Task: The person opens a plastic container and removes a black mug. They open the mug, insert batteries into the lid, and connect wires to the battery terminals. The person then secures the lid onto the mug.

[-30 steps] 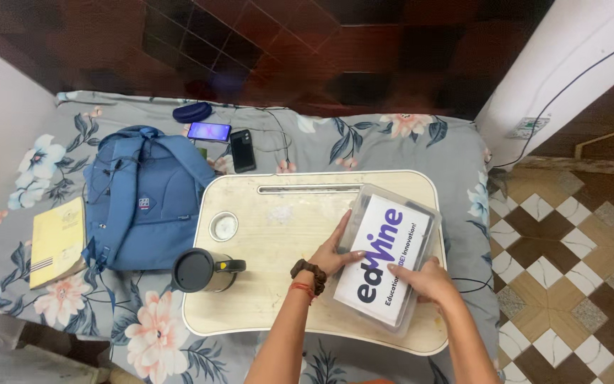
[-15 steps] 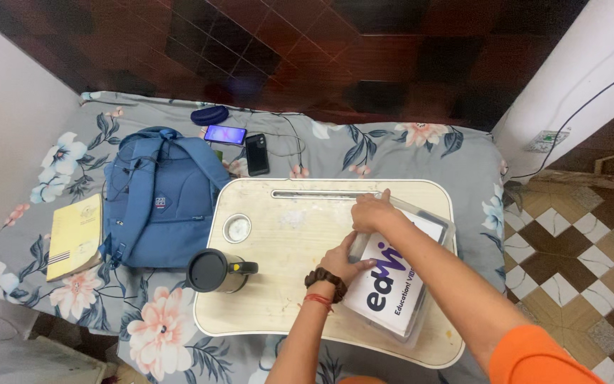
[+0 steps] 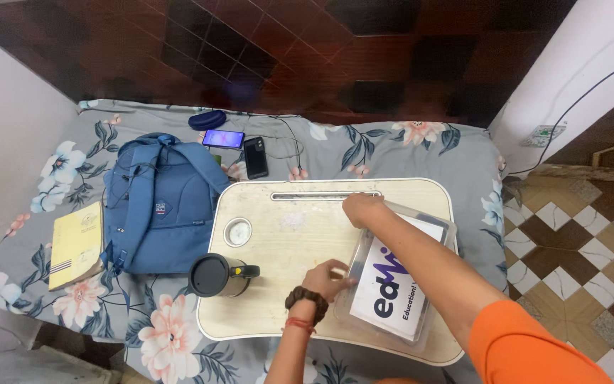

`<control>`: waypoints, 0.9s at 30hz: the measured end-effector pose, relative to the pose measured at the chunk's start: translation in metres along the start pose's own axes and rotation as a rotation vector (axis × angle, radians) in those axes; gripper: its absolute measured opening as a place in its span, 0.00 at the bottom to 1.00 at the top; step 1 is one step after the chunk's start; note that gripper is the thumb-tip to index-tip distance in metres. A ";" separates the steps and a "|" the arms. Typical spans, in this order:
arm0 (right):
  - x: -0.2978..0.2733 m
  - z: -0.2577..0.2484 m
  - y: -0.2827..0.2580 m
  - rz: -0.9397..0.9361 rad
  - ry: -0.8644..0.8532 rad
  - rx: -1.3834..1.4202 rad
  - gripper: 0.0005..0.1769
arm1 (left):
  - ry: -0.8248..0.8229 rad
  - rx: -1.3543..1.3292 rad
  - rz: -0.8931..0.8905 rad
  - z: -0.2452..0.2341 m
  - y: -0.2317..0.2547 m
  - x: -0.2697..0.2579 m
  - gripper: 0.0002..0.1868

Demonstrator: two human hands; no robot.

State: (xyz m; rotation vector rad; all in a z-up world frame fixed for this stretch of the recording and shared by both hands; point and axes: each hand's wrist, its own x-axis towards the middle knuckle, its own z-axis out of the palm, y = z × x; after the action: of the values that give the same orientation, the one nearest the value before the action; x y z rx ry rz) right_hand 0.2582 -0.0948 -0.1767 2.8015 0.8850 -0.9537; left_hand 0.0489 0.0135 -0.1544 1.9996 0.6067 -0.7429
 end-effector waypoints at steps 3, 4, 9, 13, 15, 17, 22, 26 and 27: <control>0.015 0.014 -0.008 0.002 0.016 -0.107 0.21 | 0.258 0.160 0.133 0.020 -0.015 0.007 0.19; 0.014 0.015 -0.011 0.001 0.026 -0.144 0.22 | 0.279 0.159 0.139 0.024 -0.020 0.012 0.18; -0.018 -0.008 0.001 -0.136 0.217 -0.021 0.18 | 0.404 0.149 0.233 0.030 -0.018 0.005 0.16; -0.078 -0.044 0.008 -0.287 0.621 -0.081 0.21 | 0.464 0.122 0.303 0.019 0.019 -0.044 0.19; -0.106 -0.059 0.015 -0.287 0.553 0.041 0.14 | 0.427 0.100 0.323 0.014 0.042 -0.070 0.21; -0.137 -0.069 0.019 -0.233 0.489 0.131 0.13 | 0.330 -0.043 0.344 0.019 0.064 -0.094 0.21; -0.211 -0.070 0.022 -0.107 0.634 0.244 0.41 | 0.199 -0.311 0.612 0.066 0.102 -0.148 0.22; -0.258 -0.051 0.030 0.096 0.757 0.393 0.55 | 0.039 -0.309 0.754 0.087 0.106 -0.179 0.24; -0.270 -0.042 0.038 0.107 0.821 0.412 0.57 | 0.020 -0.251 0.799 0.089 0.103 -0.182 0.24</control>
State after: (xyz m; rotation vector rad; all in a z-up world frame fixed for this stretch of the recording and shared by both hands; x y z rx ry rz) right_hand 0.1269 -0.2525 0.0074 3.6045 0.5987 0.1021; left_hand -0.0343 -0.1365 -0.0050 1.7964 -0.1110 -0.1456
